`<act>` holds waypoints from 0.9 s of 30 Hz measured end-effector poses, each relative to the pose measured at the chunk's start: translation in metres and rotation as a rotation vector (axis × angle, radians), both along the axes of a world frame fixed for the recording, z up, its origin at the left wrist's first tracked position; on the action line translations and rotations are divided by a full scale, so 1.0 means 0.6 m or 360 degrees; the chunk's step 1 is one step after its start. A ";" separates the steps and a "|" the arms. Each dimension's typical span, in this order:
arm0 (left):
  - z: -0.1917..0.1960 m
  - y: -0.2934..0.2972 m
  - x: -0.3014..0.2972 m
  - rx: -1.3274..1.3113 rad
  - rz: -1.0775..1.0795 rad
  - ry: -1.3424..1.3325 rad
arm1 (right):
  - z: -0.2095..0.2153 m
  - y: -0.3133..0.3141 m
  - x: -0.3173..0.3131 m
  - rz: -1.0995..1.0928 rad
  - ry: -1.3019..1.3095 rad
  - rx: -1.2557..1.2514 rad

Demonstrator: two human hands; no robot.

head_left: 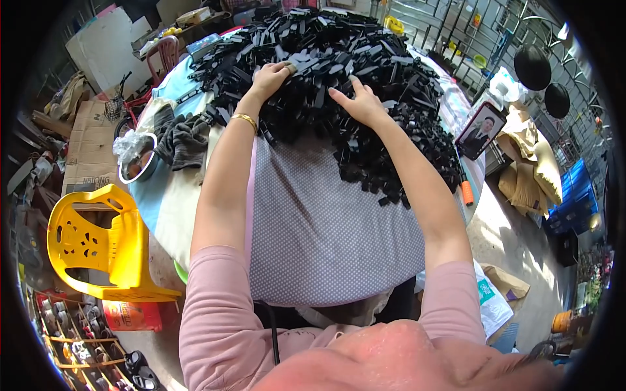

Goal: Assembling small black plastic components by hand on a workbench.

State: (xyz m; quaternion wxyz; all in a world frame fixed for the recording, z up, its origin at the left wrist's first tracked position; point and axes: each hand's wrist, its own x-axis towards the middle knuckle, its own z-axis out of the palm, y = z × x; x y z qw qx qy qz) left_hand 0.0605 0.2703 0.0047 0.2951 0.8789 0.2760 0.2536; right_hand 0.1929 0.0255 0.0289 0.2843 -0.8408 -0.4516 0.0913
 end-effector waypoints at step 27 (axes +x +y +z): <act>0.020 -0.426 -0.163 0.1275 0.0339 0.0029 | -0.002 -0.208 -0.045 0.0418 -0.0478 0.0936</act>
